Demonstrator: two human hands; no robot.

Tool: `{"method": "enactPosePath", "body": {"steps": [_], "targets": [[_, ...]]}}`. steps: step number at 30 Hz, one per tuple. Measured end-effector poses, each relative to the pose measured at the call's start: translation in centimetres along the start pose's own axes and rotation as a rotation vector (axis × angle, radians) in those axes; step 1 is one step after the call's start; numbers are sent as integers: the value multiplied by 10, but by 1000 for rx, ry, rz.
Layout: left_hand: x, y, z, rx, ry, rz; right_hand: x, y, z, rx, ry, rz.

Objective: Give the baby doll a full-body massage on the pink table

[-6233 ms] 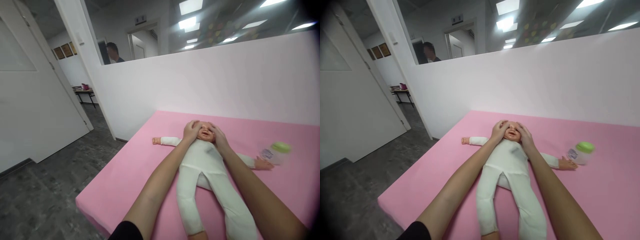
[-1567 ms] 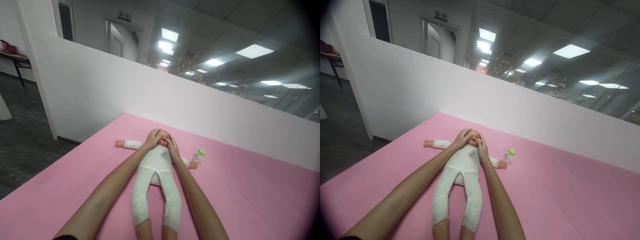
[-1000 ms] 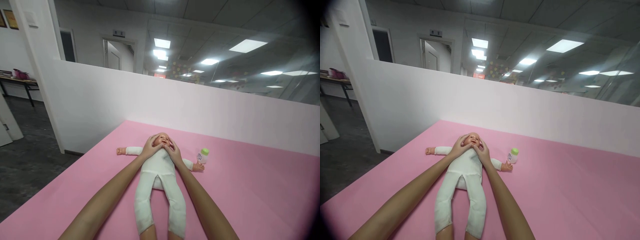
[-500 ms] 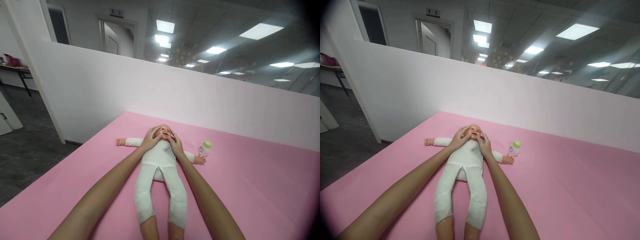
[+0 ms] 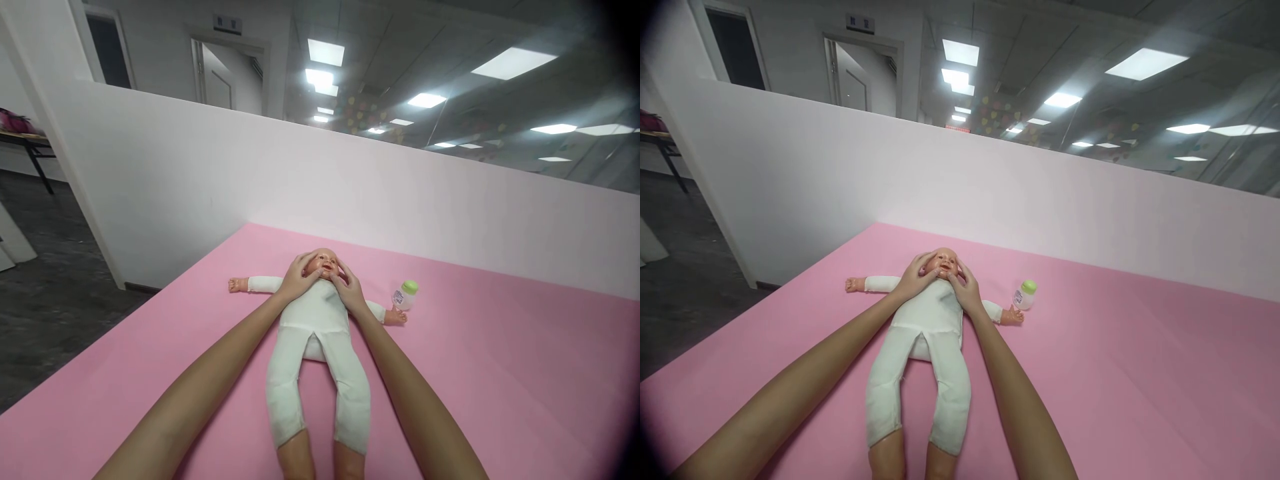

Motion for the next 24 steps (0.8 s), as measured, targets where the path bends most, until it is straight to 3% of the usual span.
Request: {"method": "enactPosePath", "body": {"steps": [24], "targets": [[-1, -3, -2, -2, -51, 28, 1, 2, 0, 9, 57, 20]]}}
Point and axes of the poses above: each hand's wrist, its own y-axis away from the middle knuckle, its own x-axis out of the back of the hand, z = x × y, the point moved 6 cm from there along -y, towards the middle knuckle, and after that the axes turned 13 degrees about -z, right-handed, at the moved point
